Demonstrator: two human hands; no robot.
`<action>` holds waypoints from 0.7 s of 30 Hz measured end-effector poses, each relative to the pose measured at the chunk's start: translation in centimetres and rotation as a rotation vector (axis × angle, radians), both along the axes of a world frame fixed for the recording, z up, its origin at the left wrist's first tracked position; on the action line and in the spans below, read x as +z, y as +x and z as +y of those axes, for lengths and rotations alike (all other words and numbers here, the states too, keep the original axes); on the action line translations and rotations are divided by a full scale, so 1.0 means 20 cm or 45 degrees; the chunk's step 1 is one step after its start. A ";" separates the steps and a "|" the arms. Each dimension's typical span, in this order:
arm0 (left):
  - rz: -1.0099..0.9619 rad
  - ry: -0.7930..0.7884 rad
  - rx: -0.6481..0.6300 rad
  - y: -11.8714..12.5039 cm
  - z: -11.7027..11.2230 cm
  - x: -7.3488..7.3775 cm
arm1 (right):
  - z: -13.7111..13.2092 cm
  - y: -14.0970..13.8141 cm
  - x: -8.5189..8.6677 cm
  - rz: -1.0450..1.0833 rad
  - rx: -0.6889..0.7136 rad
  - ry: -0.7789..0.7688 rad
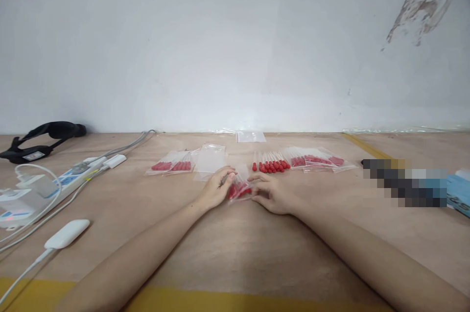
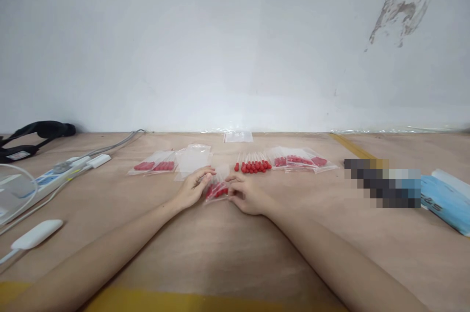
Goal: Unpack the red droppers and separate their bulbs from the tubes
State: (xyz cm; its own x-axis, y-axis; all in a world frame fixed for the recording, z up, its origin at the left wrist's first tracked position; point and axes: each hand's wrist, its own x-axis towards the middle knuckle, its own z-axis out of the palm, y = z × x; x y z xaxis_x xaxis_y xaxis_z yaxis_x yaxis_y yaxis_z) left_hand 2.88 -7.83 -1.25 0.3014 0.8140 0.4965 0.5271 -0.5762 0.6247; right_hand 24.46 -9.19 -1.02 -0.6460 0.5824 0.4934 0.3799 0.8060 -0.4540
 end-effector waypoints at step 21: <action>0.409 -0.058 -0.469 -0.03 -0.14 0.07 | 0.01 0.13 -0.01 -0.012 -0.108 -0.263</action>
